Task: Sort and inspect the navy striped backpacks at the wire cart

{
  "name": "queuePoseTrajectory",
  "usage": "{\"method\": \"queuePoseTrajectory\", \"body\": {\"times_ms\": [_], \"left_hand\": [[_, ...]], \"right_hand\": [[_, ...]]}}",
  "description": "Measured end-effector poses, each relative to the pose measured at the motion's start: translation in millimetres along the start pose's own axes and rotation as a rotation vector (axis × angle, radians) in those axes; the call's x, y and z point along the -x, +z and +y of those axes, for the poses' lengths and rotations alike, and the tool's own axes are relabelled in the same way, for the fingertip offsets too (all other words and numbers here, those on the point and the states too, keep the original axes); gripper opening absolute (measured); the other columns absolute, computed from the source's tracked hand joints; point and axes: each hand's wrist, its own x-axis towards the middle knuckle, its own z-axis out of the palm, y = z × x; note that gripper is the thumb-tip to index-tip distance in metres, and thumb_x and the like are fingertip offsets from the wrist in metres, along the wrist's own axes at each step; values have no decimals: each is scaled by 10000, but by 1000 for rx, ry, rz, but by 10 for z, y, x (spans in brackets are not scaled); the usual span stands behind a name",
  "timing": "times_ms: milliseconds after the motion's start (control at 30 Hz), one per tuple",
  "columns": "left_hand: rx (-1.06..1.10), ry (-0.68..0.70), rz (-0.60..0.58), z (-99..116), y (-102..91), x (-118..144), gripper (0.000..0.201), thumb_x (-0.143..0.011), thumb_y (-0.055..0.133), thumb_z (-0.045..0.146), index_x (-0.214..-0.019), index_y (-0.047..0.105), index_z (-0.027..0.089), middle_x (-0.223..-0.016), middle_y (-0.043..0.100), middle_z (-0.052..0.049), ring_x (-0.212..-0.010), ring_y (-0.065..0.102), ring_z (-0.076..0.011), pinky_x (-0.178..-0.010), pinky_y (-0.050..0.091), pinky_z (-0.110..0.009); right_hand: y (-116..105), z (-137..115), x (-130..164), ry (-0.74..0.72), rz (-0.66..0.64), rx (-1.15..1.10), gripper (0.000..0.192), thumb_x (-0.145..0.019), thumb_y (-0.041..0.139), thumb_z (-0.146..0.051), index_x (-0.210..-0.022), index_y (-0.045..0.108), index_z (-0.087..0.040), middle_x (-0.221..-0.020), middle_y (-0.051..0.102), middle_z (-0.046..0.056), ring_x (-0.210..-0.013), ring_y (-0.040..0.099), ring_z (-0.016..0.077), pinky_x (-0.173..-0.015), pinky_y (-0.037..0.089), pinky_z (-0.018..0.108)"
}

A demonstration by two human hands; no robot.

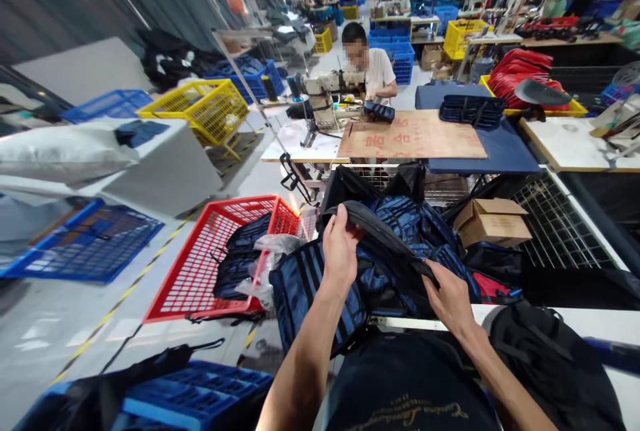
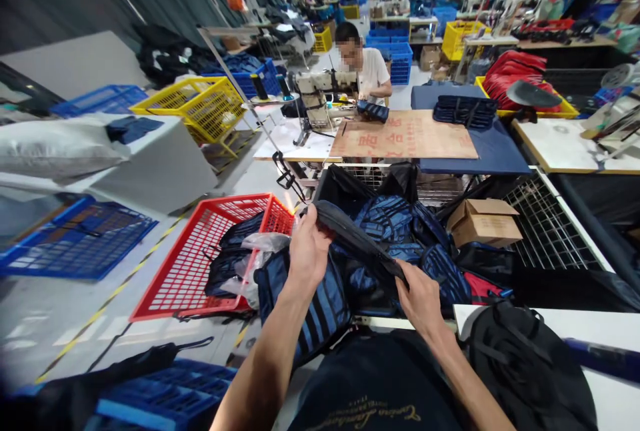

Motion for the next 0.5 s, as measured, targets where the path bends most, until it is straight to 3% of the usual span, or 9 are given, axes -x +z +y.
{"method": "queuePoseTrajectory", "body": {"times_ms": [67, 167, 267, 367, 500], "left_hand": [[-158, -13, -51, -185, -68, 104, 584, -803, 898, 716, -992, 725, 191, -916, 776, -21, -775, 739, -171, -758, 592, -286], [-433, -34, -227, -534, -172, 349, 530, -852, 878, 680, -984, 738, 186, -891, 764, -33, -780, 744, -195, -731, 591, -297], [-531, -38, -327, -760, -276, 477, 500, -920, 800, 683, -913, 742, 187, -843, 760, -41, -807, 745, -218, -753, 586, -314], [-550, 6, -313, -730, -405, 387, 504, -960, 750, 676, -832, 746, 188, -805, 748, -40, -812, 710, -212, -791, 568, -319], [-423, 74, -116, -498, -589, 171, 502, -920, 787, 692, -927, 761, 191, -867, 736, -30, -821, 670, -194, -801, 553, -312]], "right_hand": [[38, -33, -42, -26, 14, 27, 387, -1067, 539, -182, -1404, 726, -222, -1231, 843, 108, -1052, 831, 255, -902, 676, 358], [79, -94, -110, -20, -18, 63, 421, -1049, 517, -138, -1398, 735, -227, -1179, 847, 93, -1007, 827, 245, -880, 662, 347], [106, -140, -137, 8, -70, 102, 401, -1050, 520, -145, -1366, 750, -232, -1106, 849, 76, -942, 825, 239, -824, 641, 328], [96, -168, -116, 22, -120, 118, 387, -1064, 514, -173, -1359, 753, -249, -1097, 850, 68, -951, 825, 242, -801, 621, 317], [47, -187, -75, 66, -206, 44, 361, -1089, 516, -259, -1360, 753, -283, -1177, 849, 62, -1031, 817, 253, -870, 618, 333]]}}
